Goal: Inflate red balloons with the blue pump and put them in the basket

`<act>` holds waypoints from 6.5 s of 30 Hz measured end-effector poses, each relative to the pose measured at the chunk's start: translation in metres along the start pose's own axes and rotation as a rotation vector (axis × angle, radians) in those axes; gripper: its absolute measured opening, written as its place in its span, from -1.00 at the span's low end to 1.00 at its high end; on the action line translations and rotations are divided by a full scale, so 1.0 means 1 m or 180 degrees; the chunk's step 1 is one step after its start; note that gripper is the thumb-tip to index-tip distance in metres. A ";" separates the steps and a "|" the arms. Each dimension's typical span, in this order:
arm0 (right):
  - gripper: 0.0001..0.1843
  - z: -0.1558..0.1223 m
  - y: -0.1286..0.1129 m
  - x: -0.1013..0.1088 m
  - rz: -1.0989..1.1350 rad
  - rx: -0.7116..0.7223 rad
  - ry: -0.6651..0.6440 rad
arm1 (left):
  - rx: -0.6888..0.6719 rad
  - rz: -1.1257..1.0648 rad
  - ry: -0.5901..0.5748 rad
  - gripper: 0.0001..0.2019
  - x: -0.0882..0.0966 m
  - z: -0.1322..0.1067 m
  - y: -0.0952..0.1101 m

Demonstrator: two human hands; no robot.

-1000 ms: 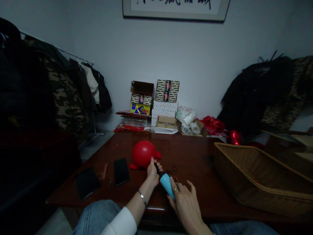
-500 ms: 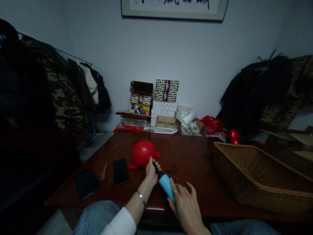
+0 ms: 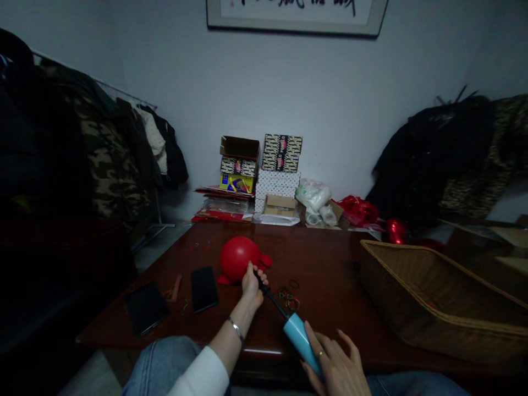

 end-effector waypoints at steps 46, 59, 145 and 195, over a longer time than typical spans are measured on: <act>-0.44 0.016 -0.009 -0.005 0.0073 -0.0123 0.0051 | -0.0253 0.0186 0.0024 -0.59 -0.006 -0.011 0.004; -0.43 0.008 -0.005 0.004 0.0018 -0.0062 0.0218 | -0.0326 0.0170 -0.0049 -0.55 -0.010 -0.013 0.006; -0.40 0.004 -0.004 0.001 -0.0001 -0.0078 0.0135 | -0.0097 0.0253 -0.0074 -0.60 -0.008 -0.008 -0.006; -0.38 0.019 -0.007 -0.006 0.0234 -0.0291 -0.0044 | -0.0010 -0.0112 -0.0189 -0.70 -0.006 -0.006 0.001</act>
Point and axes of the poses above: each hand's wrist, its own z-axis towards the middle knuckle, its own x-axis out of the back of the hand, y = z × x, the point moved 7 cm from there along z, towards the middle knuckle
